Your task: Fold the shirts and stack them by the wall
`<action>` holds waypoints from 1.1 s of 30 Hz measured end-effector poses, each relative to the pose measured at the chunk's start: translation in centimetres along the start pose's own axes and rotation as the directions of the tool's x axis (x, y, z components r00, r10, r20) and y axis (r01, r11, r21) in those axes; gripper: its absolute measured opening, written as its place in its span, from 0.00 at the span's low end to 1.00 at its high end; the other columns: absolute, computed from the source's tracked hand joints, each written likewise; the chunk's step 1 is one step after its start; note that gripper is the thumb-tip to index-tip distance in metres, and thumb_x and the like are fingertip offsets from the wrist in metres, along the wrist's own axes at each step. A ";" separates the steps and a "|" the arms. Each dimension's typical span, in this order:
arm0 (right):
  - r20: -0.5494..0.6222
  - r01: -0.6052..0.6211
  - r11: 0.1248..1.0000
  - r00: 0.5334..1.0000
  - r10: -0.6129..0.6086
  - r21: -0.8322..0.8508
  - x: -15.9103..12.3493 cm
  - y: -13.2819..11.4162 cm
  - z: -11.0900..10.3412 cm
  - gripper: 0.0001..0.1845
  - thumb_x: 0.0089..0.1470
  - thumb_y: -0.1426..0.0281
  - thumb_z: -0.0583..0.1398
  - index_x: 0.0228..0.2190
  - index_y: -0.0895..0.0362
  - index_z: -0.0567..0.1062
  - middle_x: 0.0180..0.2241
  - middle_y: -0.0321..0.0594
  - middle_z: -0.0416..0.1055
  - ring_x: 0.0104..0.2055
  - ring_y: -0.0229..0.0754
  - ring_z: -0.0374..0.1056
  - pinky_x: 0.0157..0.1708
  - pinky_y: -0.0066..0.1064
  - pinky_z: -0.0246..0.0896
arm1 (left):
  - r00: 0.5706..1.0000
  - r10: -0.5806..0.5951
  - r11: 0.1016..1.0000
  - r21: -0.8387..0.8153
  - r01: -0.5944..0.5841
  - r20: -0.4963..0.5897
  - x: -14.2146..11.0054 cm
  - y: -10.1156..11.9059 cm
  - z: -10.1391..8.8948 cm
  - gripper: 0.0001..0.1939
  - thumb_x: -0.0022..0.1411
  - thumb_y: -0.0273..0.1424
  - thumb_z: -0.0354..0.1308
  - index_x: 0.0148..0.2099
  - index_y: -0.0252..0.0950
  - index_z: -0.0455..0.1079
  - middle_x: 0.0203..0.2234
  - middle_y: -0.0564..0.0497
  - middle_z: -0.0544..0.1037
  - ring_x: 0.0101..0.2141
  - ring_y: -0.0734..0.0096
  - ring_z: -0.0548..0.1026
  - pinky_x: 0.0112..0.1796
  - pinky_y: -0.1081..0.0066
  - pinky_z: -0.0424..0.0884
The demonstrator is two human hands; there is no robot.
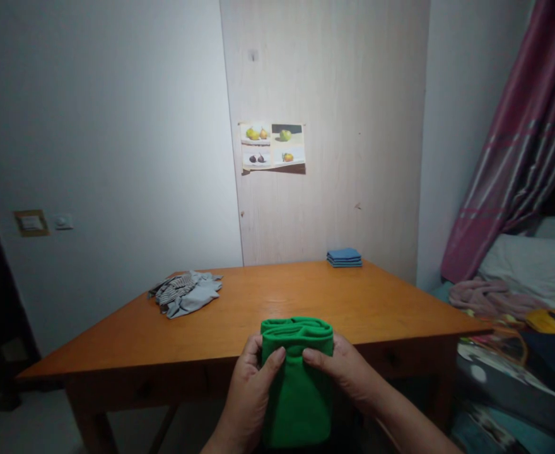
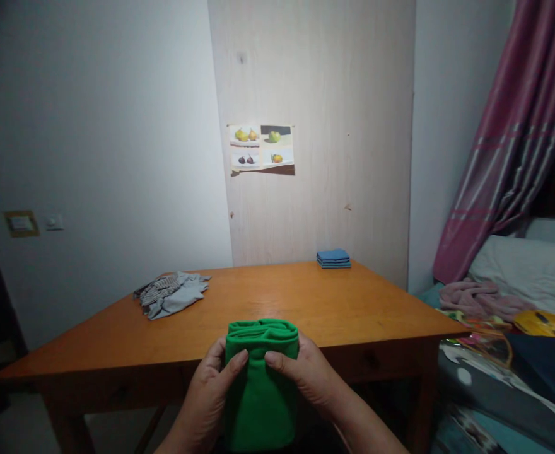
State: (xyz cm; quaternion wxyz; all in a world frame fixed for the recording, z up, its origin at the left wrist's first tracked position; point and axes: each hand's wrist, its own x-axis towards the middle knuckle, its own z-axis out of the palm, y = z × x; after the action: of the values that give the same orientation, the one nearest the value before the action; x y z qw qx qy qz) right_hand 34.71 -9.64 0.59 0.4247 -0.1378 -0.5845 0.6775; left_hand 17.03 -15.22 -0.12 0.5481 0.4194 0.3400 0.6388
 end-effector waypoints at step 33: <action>-0.056 -0.035 0.972 0.998 0.022 -0.234 -0.9 -0.8 -1.8 0.21 0.52 0.55 0.67 0.41 0.58 0.77 0.33 0.36 0.74 0.33 0.38 0.68 0.34 0.29 0.61 | 0.996 -0.037 0.996 -0.072 0.043 0.084 0.2 0.6 -1.2 0.20 0.58 0.30 0.67 0.50 0.41 0.65 0.46 0.47 0.79 0.42 0.60 0.80 0.44 0.62 0.75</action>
State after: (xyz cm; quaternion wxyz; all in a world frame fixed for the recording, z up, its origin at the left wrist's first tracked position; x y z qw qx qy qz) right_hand 36.79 -9.15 0.58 0.4108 -0.2134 -0.6472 0.6056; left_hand 15.72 -15.07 -0.03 0.5896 0.4181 0.3014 0.6219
